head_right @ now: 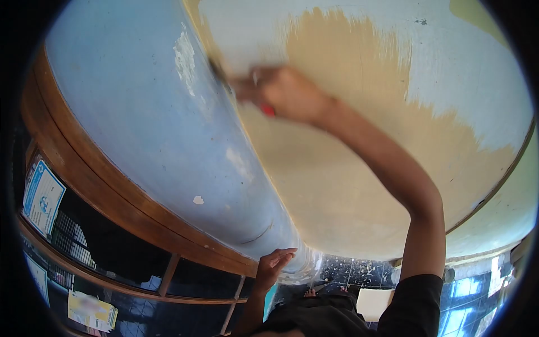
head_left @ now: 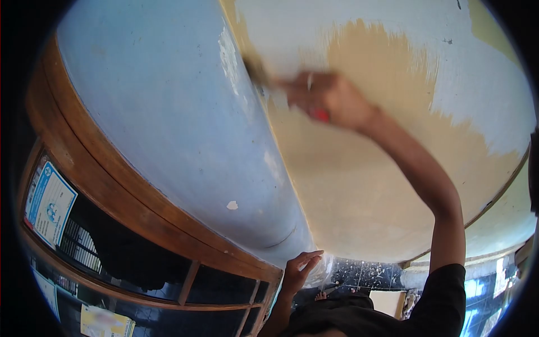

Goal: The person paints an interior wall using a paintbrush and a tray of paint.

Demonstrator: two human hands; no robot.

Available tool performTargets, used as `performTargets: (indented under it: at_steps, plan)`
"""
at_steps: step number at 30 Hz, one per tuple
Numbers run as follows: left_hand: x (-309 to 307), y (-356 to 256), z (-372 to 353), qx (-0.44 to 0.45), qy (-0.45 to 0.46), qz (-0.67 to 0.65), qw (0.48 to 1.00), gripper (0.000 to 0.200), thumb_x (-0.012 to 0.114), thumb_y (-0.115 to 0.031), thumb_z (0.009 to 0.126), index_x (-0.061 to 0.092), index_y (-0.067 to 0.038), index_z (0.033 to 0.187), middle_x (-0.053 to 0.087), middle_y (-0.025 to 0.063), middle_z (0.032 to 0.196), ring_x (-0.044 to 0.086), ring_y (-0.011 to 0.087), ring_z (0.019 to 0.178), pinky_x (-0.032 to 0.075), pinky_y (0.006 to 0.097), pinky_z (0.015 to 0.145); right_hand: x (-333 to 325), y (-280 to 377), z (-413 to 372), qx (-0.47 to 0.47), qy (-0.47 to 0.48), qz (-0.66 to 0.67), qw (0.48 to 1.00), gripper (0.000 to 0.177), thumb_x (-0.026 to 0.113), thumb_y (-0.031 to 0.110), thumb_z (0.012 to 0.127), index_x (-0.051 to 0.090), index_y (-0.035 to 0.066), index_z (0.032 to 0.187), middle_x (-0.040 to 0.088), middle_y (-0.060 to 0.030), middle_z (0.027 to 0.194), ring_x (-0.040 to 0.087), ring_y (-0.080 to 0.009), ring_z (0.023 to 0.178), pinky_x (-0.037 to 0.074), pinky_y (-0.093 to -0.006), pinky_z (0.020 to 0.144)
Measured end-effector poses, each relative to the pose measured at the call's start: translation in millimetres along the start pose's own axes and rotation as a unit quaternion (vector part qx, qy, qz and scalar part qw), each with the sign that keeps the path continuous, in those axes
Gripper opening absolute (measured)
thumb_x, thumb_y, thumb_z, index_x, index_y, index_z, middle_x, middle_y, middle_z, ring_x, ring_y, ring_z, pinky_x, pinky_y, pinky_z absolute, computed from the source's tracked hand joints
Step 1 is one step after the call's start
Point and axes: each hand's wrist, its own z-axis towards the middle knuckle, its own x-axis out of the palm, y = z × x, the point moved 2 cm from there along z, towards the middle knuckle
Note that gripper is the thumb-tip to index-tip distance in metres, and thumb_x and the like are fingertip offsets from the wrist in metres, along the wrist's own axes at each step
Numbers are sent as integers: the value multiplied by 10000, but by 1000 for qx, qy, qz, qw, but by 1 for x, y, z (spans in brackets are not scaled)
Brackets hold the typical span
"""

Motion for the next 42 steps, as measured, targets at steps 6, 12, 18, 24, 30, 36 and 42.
performTargets:
  at_steps: [6,12,18,24,30,36,42]
  plan:
    - [-5,5,0,1,-10,-10,1000,270,609,-180,961,675,-26,1173,676,103,1103,629,186,1081,435,334,1001,21,25,-37,77,116,203,969,145,629,-34,657,589,75,743,630,-112,728,634,-301,712,499,-402,640]
    - [1,-2,0,-2,-3,-19,1000,267,611,-174,960,676,-24,1172,675,105,1103,626,182,1083,434,328,1001,-58,-1,65,-17,-74,-10,997,289,627,-42,673,666,46,945,636,-139,773,638,-323,754,521,-399,682]
    - [-5,6,-13,3,-2,-11,1000,273,609,-177,962,671,-27,1182,676,106,1103,624,177,1082,433,329,1003,15,39,-31,-5,116,26,993,261,672,-45,672,688,80,901,706,-96,935,664,-243,763,541,-355,686]
    - [-7,1,-6,11,4,0,1000,275,605,-176,963,670,-26,1185,675,106,1113,625,178,1082,433,331,1003,-36,-4,53,37,-26,71,996,142,620,-59,655,600,46,749,638,-128,752,615,-319,702,509,-377,653]
    - [-9,3,-9,9,-1,-11,1000,280,602,-178,966,666,-19,1187,673,101,1126,624,177,1087,433,328,1002,-25,2,41,-6,17,20,1000,290,686,-37,675,669,48,952,717,-71,976,658,-268,753,543,-378,706]
    - [-12,4,-9,8,-6,-27,1000,283,601,-182,968,663,-23,1193,672,98,1129,621,173,1092,432,326,1005,-32,5,39,84,84,102,988,192,632,-89,663,673,28,810,716,-99,885,660,-260,696,534,-342,650]
    - [-10,-2,-5,9,12,-16,1000,287,601,-186,970,660,-16,1194,674,102,1134,621,171,1095,433,321,1005,-45,-8,69,41,63,13,997,130,631,-38,703,664,38,803,689,-115,854,650,-281,728,537,-357,690]
